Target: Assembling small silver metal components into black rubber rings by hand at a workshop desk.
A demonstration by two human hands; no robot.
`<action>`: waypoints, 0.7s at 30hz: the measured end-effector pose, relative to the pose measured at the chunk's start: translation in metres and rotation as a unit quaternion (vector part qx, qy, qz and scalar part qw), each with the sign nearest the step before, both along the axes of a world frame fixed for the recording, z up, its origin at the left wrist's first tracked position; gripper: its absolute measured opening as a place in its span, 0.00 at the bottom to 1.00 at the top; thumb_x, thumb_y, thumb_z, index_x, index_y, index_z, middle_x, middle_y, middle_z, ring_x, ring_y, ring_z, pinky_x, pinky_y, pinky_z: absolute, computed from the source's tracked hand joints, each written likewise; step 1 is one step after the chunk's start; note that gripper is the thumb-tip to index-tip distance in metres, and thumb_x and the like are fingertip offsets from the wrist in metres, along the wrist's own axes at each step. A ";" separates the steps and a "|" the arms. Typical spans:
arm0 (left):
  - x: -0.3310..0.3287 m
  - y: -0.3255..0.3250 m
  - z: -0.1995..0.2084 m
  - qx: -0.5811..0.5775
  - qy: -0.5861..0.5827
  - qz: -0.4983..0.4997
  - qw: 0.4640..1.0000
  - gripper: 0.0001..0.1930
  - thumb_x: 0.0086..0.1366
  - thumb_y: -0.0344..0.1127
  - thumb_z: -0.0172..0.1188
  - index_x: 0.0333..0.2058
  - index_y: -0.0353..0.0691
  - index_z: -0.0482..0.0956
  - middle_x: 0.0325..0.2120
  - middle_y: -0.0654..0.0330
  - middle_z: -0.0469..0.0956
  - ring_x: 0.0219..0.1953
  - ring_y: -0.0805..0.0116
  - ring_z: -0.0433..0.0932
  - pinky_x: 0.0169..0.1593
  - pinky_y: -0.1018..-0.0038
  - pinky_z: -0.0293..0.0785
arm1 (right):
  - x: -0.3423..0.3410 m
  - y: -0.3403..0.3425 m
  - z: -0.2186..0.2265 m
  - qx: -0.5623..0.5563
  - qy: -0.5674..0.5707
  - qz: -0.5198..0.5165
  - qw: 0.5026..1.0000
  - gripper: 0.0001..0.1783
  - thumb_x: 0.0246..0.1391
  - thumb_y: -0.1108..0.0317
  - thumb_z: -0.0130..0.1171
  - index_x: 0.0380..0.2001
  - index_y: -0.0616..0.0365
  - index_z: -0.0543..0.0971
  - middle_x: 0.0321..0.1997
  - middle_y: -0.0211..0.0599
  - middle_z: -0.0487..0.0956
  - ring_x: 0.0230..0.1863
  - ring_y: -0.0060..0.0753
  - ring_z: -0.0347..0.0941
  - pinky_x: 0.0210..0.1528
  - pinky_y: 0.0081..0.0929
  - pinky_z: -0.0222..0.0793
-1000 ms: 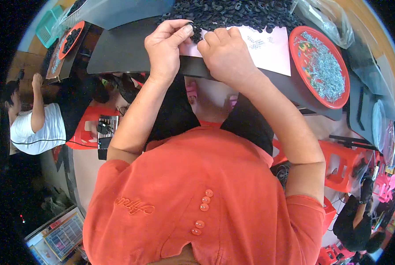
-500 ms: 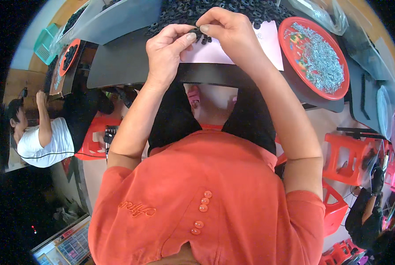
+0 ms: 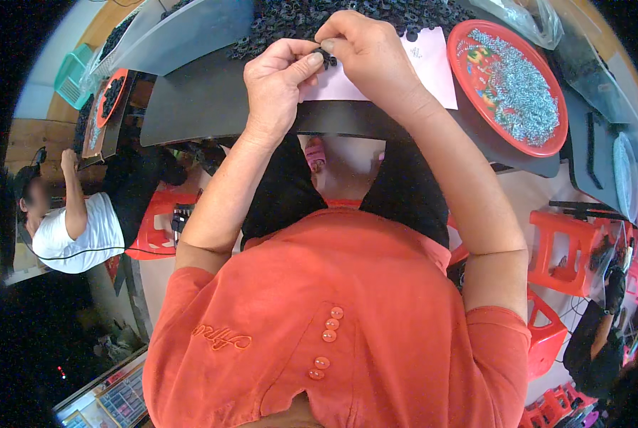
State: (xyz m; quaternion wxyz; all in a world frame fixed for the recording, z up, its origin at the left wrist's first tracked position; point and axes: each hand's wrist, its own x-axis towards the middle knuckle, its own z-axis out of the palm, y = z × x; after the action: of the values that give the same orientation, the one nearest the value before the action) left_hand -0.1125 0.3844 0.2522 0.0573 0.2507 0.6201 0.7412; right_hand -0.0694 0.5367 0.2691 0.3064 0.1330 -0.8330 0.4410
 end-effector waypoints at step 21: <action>0.002 -0.003 -0.004 0.025 -0.068 -0.009 0.997 0.04 0.60 0.25 0.61 0.34 0.33 0.78 0.23 0.63 0.77 0.21 0.80 0.71 0.23 0.85 0.65 | -0.002 -0.011 -0.007 0.102 -0.010 -0.090 0.991 0.07 0.55 0.71 0.55 0.33 0.65 0.78 0.29 0.40 0.79 0.31 0.34 0.76 0.36 0.26 0.70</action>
State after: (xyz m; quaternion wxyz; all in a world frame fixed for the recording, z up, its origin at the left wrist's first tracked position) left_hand -0.1109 0.3812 0.2480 0.1002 0.2065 0.5939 0.7711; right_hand -0.0710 0.5255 0.2617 0.3216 0.0834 -0.8852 0.3255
